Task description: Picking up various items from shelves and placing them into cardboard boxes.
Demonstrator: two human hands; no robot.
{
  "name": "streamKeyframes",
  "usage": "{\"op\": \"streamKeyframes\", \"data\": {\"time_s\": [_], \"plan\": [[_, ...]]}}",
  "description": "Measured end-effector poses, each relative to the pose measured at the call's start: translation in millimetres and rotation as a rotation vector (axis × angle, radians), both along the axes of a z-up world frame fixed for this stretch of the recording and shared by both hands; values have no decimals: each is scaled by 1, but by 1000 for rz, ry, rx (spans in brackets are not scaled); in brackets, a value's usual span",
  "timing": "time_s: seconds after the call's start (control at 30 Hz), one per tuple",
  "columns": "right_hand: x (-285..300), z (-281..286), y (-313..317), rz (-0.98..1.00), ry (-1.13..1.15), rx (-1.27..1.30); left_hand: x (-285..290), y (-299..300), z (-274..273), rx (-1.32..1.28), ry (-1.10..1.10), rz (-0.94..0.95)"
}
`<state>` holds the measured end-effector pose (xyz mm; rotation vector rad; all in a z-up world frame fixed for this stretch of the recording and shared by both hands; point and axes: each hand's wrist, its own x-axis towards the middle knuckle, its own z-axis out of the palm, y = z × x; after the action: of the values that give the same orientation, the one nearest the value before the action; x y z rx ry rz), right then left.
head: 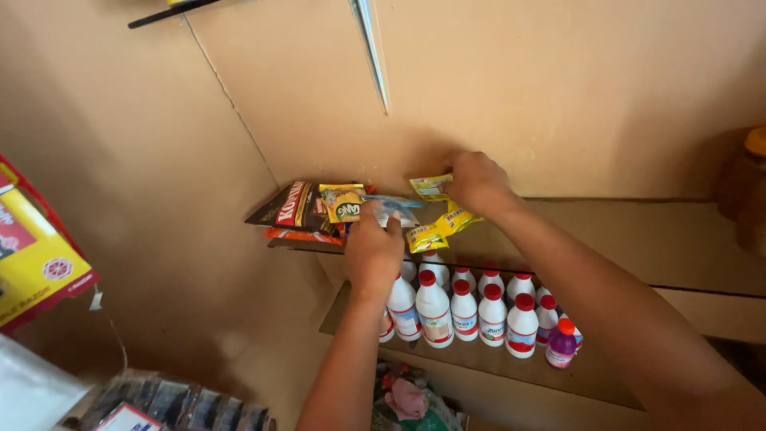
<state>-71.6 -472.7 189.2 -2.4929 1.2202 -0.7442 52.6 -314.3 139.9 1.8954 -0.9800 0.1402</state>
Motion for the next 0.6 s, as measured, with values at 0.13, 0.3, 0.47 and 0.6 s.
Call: {"op": "streamKeyframes", "data": {"time_s": [0.13,0.3,0.47,0.6], "plan": [[5,-15,-24,150,-199,-101,-11,-10,13,8,-86,50],[-16,20,17,227,-374,126,-4,-32,13,-188,-140,-32],[-40,17,44,549,-520,210,0,2,7,-304,42,-261],[-67,14,103,583,-619,492,-16,53,-2,-379,559,-566]]}}
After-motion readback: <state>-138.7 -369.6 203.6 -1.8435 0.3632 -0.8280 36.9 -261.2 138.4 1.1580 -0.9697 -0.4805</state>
